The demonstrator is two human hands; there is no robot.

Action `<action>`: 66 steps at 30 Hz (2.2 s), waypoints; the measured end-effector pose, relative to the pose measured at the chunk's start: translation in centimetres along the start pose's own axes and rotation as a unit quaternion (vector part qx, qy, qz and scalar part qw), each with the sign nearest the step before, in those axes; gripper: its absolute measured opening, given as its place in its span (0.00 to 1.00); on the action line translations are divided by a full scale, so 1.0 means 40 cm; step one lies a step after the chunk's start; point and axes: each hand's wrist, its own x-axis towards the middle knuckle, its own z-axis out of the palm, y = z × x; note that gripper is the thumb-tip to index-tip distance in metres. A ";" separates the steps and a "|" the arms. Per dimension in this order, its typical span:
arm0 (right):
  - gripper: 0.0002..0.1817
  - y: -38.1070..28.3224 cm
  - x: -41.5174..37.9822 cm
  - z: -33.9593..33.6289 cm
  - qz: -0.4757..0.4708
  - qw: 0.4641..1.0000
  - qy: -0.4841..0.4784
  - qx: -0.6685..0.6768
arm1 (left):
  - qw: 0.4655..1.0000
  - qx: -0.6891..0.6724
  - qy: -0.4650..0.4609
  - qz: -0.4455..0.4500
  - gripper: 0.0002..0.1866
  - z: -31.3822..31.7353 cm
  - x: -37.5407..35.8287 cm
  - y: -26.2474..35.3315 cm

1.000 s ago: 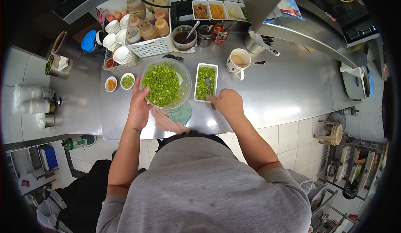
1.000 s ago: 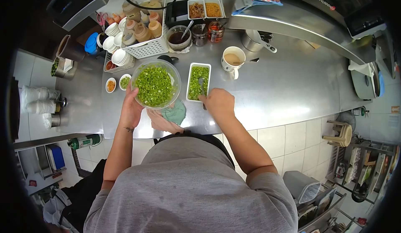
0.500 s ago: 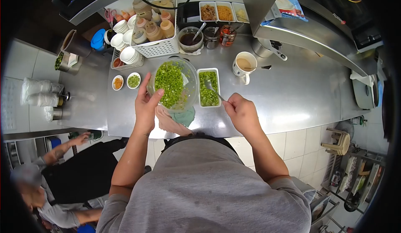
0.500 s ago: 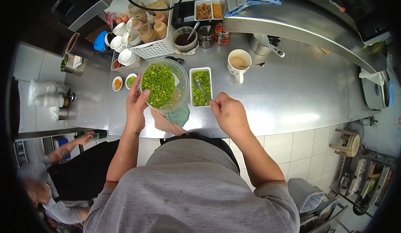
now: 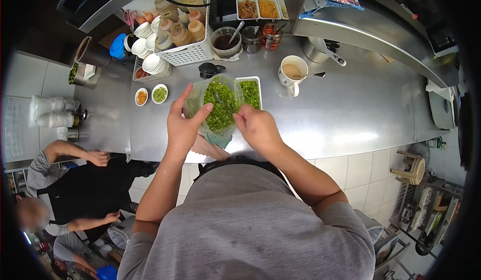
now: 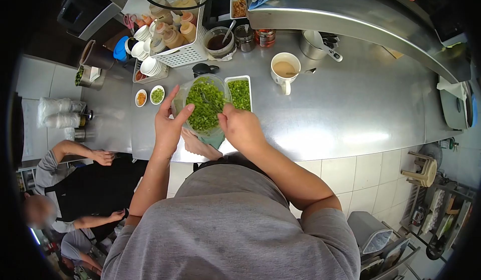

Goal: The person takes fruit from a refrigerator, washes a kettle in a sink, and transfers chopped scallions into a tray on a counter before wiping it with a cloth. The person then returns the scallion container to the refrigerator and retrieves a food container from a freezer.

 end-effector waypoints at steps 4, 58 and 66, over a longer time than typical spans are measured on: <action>0.10 -0.024 -0.008 -0.017 -0.018 0.999 0.019 0.041 | 0.996 0.075 0.014 0.042 0.33 0.021 -0.003 0.021; 0.11 0.152 -0.104 -0.057 -0.159 0.982 0.049 -0.093 | 0.995 0.056 0.086 -0.003 0.36 0.058 0.026 0.049; 0.12 0.172 -0.080 -0.005 -0.148 0.981 0.081 -0.097 | 0.989 0.122 0.077 0.011 0.32 0.060 0.026 0.031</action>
